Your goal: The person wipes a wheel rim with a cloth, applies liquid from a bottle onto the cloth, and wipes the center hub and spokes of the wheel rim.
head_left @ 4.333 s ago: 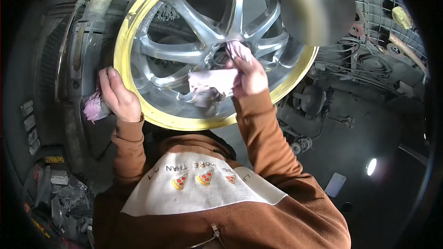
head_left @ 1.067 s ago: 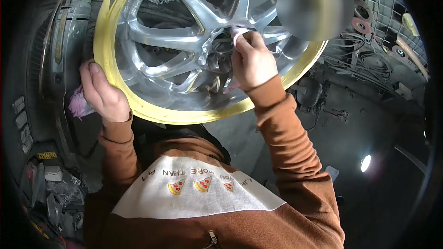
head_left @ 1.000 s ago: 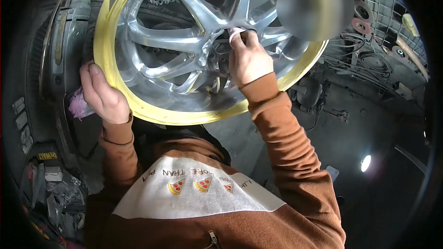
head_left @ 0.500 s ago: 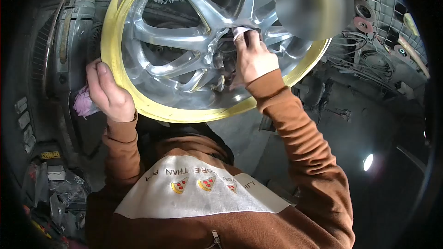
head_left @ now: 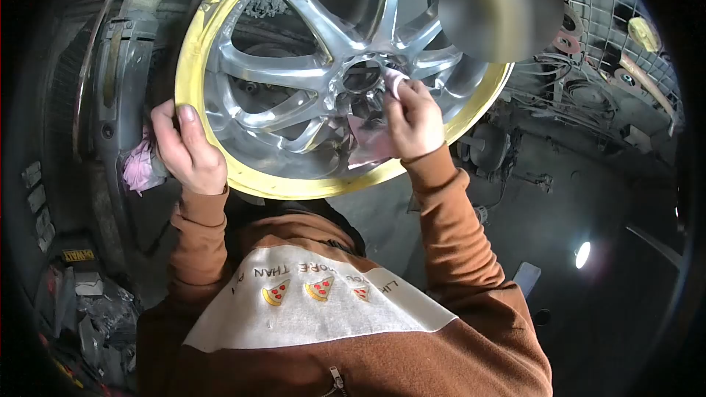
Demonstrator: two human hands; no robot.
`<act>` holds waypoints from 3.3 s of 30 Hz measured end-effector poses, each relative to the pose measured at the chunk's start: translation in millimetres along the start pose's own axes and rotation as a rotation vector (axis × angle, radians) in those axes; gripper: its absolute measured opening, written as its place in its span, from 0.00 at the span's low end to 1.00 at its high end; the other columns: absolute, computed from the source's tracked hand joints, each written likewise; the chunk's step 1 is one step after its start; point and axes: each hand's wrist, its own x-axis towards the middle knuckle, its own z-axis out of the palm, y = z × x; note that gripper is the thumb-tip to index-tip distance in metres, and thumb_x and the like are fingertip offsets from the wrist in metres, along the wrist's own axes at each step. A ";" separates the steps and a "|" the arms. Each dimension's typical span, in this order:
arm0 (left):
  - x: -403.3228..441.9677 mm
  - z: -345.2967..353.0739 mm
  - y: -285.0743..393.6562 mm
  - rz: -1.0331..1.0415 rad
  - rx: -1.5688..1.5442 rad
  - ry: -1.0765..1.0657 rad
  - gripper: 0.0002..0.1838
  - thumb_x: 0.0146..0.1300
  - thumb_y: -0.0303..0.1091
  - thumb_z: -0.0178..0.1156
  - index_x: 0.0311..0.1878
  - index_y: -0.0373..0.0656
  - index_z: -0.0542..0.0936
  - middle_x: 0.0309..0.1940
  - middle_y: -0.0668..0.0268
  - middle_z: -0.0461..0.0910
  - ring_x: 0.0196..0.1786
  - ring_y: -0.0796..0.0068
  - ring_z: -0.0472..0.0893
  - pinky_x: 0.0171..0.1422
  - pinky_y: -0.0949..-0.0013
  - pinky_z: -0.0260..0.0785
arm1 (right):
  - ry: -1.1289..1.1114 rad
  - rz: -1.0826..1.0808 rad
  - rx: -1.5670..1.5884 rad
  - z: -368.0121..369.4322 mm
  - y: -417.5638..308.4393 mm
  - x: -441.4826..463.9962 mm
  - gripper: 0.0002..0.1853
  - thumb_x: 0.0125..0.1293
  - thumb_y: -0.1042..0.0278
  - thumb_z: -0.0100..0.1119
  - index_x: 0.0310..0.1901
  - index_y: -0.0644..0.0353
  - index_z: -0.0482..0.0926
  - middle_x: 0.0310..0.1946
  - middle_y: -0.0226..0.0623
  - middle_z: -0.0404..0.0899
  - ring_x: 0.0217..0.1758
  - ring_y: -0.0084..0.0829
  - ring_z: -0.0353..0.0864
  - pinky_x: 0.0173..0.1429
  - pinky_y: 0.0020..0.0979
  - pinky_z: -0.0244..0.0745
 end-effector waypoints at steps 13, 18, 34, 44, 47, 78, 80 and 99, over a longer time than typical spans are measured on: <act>-1.6 2.1 4.1 -0.033 -0.019 -0.034 0.13 0.70 0.37 0.46 0.41 0.35 0.70 0.31 0.64 0.71 0.33 0.76 0.68 0.40 0.73 0.62 | 0.006 0.778 1.315 56.5 0.5 29.5 0.09 0.61 0.73 0.47 0.37 0.64 0.77 0.26 0.34 0.75 0.30 0.28 0.76 0.37 0.27 0.69; -1.2 2.6 0.7 0.002 -0.030 0.001 0.12 0.69 0.36 0.48 0.38 0.35 0.71 0.27 0.61 0.72 0.30 0.71 0.71 0.37 0.70 0.64 | -0.007 0.082 -0.061 62.8 11.7 19.3 0.15 0.63 0.69 0.47 0.50 0.64 0.73 0.37 0.44 0.76 0.24 0.37 0.78 0.29 0.38 0.77; 2.3 1.8 6.0 -0.054 -0.099 0.034 0.13 0.71 0.36 0.45 0.39 0.35 0.72 0.28 0.60 0.74 0.30 0.69 0.72 0.38 0.69 0.65 | 0.036 0.557 1.082 35.9 -18.3 -5.8 0.11 0.65 0.75 0.43 0.43 0.65 0.77 0.31 0.36 0.79 0.25 0.25 0.76 0.30 0.25 0.72; 3.5 1.6 3.7 0.005 -0.024 0.036 0.13 0.71 0.36 0.45 0.39 0.34 0.72 0.28 0.59 0.74 0.31 0.70 0.72 0.38 0.69 0.65 | -0.238 0.016 -0.626 25.0 -4.3 25.6 0.23 0.59 0.70 0.50 0.58 0.57 0.67 0.50 0.52 0.69 0.35 0.54 0.81 0.37 0.46 0.78; 0.8 0.3 2.7 -0.069 -0.057 0.004 0.13 0.71 0.35 0.45 0.38 0.34 0.72 0.28 0.59 0.73 0.31 0.70 0.71 0.38 0.69 0.64 | -0.217 0.121 -0.545 38.9 -9.2 21.3 0.25 0.59 0.68 0.49 0.60 0.60 0.64 0.50 0.54 0.68 0.38 0.55 0.81 0.41 0.46 0.78; 17.5 13.9 35.3 -0.228 0.046 -0.020 0.21 0.74 0.45 0.42 0.39 0.34 0.72 0.33 0.63 0.71 0.36 0.71 0.69 0.45 0.68 0.63 | -0.167 0.435 2.058 -15.1 84.2 -97.3 0.18 0.61 0.72 0.54 0.52 0.69 0.73 0.39 0.39 0.79 0.37 0.30 0.80 0.38 0.28 0.77; 17.2 20.1 37.1 -0.093 0.011 0.061 0.23 0.74 0.45 0.41 0.44 0.30 0.74 0.36 0.59 0.74 0.38 0.69 0.71 0.46 0.68 0.64 | 0.152 0.536 1.785 -50.2 106.6 -135.2 0.17 0.62 0.72 0.53 0.52 0.69 0.74 0.37 0.39 0.79 0.34 0.27 0.79 0.34 0.25 0.76; 149.4 116.9 141.5 0.452 0.421 -0.290 0.23 0.69 0.48 0.53 0.35 0.32 0.81 0.23 0.72 0.76 0.27 0.84 0.68 0.32 0.75 0.63 | 0.054 0.530 0.133 57.7 302.2 -170.3 0.11 0.58 0.64 0.52 0.40 0.52 0.81 0.39 0.49 0.79 0.45 0.48 0.79 0.51 0.45 0.73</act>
